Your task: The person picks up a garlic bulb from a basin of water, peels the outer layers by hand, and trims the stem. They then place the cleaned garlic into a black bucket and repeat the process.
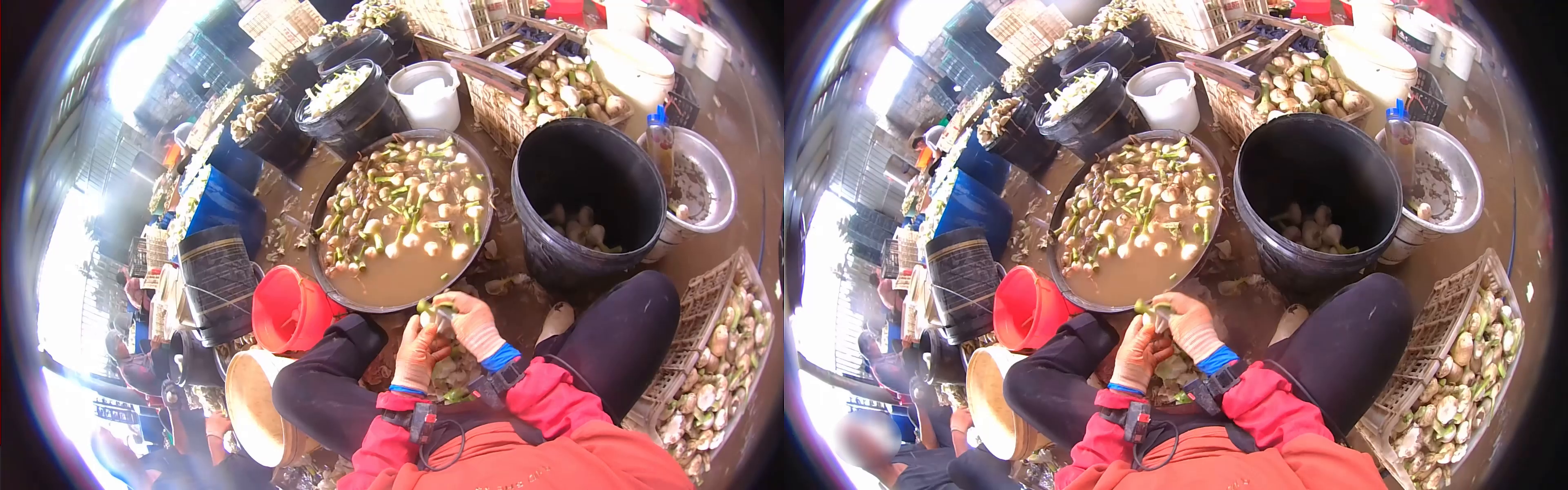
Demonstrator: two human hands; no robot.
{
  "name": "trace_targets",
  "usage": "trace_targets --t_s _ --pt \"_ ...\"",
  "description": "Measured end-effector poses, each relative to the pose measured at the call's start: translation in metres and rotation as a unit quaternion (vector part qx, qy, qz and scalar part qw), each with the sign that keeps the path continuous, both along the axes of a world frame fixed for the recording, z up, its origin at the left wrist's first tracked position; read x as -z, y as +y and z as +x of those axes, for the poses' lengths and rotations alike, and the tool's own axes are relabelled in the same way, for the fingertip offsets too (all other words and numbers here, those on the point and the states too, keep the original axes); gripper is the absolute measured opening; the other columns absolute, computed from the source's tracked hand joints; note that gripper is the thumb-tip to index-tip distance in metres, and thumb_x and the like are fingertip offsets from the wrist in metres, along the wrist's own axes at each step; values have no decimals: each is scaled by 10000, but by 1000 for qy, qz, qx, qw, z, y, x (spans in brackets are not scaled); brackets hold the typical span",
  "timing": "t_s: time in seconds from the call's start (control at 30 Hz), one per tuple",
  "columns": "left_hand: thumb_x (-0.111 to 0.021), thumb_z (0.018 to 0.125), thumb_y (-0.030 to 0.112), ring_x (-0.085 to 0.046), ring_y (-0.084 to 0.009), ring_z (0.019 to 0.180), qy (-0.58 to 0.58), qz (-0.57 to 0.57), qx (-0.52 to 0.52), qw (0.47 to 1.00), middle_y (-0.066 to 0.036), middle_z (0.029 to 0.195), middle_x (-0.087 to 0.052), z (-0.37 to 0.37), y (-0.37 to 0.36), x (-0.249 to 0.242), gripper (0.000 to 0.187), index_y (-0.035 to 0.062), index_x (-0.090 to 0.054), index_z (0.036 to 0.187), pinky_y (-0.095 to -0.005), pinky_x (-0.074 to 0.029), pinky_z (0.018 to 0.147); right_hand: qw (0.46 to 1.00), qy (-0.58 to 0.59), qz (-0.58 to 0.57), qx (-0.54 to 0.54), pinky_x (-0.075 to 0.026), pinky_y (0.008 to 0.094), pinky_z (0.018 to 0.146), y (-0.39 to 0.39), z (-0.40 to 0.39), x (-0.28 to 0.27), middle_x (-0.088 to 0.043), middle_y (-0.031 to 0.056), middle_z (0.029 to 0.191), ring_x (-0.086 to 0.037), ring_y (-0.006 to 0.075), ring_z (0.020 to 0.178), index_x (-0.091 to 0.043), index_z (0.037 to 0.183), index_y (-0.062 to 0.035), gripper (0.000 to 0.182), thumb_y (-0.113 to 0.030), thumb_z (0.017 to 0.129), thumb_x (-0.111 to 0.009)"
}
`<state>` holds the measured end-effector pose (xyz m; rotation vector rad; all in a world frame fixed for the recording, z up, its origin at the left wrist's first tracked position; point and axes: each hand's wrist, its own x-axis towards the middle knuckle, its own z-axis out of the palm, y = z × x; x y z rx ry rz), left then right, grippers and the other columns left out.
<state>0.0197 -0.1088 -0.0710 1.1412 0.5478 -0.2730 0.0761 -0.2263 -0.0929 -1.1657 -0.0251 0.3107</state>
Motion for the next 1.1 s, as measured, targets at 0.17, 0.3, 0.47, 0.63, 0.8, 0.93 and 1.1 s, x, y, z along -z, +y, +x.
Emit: trace_targets --t_s 0.17,0.3,0.47,0.63,0.8,0.93,1.1 --pt "-665 827 327 -576 -191 903 -66 -152 -231 959 -23 974 -598 12 -10 7 349 91 -554 1060 -367 -490 781 995 -65 -47 -57 -487 243 691 9 -20 -11 -641 27 909 -586 117 794 -656 1015 -59 332 114 765 -522" --pt "-614 856 221 -592 -194 866 -101 -124 -263 951 -48 943 -620 20 -9 7 265 54 -579 1059 -337 -487 805 997 40 52 -44 -497 236 698 4 -13 -16 -650 46 914 -596 123 803 -644 1021 -25 280 110 809 -520" --pt "-521 895 305 -627 -257 850 -106 -59 -132 984 -124 1014 -599 0 2 -12 385 68 -494 1197 -399 -554 660 971 162 150 93 -500 225 656 -1 7 20 -643 60 891 -600 124 766 -644 980 6 259 117 773 -535" --pt "-542 894 300 -630 -284 844 -70 -115 -96 986 -139 1027 -592 -22 12 -14 419 72 -464 1237 -395 -562 691 988 82 -104 80 -486 262 705 -20 26 52 -653 27 881 -607 141 789 -673 950 -67 261 58 740 -582" --pt "-580 887 237 -623 -219 871 -68 41 -136 988 -89 1022 -599 -24 27 10 438 73 -451 1273 -365 -565 684 975 -137 -162 -60 -454 279 848 6 -8 12 -654 88 1029 -611 193 963 -642 1030 -53 256 -40 775 -630" --pt "-574 901 194 -589 -130 912 -98 207 -41 973 -85 1103 -588 -23 25 36 500 -3 -394 1324 -264 -500 776 940 -144 -282 -123 -431 310 930 10 -16 -8 -619 147 1099 -573 273 1069 -606 1094 -40 318 -9 778 -600" --pt "-576 878 119 -572 -150 990 -128 213 -39 968 -94 1146 -572 -25 15 19 451 -41 -449 1280 -280 -471 847 932 -171 -309 -83 -470 312 797 13 -19 4 -626 114 1018 -600 231 922 -572 1149 -104 410 -4 752 -607"
